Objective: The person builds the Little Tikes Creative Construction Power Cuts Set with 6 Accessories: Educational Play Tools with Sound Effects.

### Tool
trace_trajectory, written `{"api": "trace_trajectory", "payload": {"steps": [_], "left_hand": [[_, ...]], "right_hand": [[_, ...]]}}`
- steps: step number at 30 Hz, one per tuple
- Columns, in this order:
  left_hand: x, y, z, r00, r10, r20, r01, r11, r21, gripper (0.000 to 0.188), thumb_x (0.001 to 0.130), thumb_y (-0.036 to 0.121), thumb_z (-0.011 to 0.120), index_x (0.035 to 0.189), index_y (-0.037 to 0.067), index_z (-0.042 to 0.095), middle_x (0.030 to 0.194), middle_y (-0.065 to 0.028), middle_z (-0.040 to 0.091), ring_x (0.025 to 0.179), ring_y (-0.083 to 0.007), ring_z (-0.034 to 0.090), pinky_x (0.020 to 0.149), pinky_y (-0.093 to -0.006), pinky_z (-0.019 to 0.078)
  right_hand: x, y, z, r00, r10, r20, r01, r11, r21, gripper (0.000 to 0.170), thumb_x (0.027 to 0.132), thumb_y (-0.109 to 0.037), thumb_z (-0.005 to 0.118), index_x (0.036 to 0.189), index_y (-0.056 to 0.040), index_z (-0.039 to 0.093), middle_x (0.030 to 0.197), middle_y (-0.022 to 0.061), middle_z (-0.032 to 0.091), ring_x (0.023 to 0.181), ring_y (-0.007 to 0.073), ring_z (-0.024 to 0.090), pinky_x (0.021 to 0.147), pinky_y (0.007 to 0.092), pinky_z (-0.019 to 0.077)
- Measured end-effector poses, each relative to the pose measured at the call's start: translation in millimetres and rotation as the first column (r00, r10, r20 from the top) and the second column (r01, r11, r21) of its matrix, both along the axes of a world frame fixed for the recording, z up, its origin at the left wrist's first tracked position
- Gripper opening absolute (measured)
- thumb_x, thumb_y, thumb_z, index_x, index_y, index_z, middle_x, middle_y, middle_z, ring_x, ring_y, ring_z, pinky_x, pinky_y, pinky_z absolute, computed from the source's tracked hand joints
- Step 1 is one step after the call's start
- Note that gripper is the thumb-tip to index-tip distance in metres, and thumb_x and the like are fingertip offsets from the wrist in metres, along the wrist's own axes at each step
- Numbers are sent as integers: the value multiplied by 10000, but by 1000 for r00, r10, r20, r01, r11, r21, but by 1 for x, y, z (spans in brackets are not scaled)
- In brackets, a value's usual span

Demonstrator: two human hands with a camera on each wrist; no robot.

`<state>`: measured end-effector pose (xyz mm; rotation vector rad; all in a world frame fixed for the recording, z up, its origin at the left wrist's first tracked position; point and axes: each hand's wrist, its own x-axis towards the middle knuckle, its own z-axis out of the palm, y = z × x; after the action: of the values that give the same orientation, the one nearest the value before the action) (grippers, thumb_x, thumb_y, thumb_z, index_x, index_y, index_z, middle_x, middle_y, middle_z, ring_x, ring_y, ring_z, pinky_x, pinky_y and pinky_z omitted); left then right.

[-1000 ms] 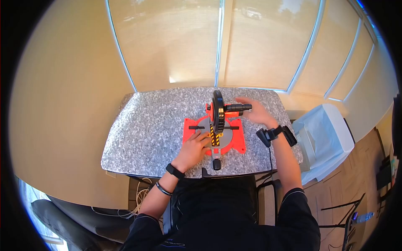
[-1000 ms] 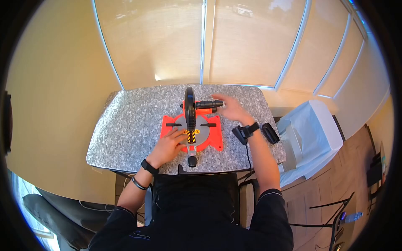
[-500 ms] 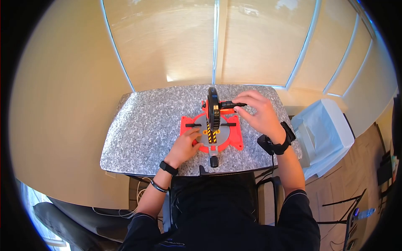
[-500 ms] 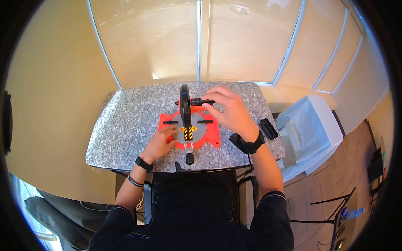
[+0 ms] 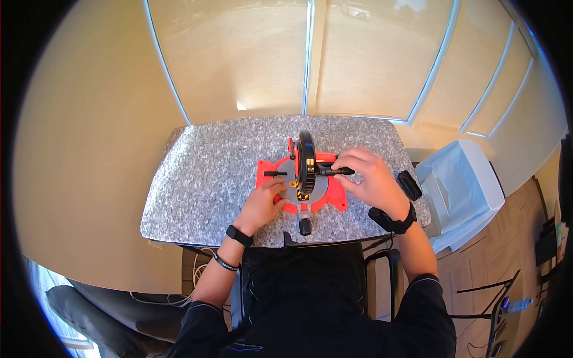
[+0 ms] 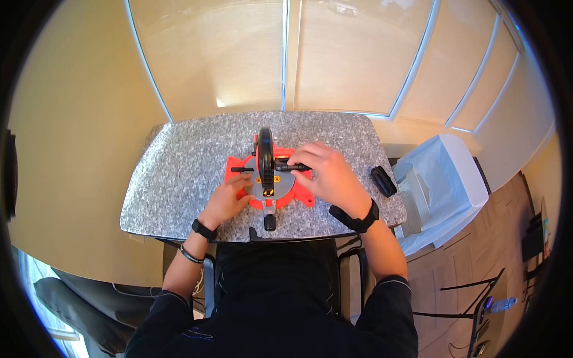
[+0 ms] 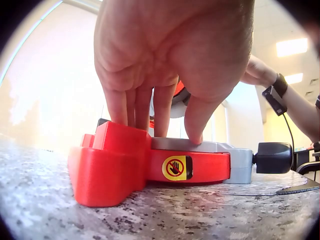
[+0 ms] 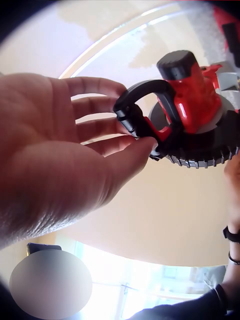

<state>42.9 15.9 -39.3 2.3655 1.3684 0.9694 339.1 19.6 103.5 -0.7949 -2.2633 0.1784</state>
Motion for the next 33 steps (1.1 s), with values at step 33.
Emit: {"api": "trace_trajectory", "payload": {"steps": [33], "left_hand": [[2,-3,7,1000,7,-25,-8,1000,-28,323,858,152,802,1142,21,721,1370,-144,667,1205,-360,658,1009,-434,556]], "right_hand": [[1,-27,-52,994,35,100,-38,999,29,209,767,-21,821,944,-36,711,1008,76,692,944,312,652,826,414,548]]}}
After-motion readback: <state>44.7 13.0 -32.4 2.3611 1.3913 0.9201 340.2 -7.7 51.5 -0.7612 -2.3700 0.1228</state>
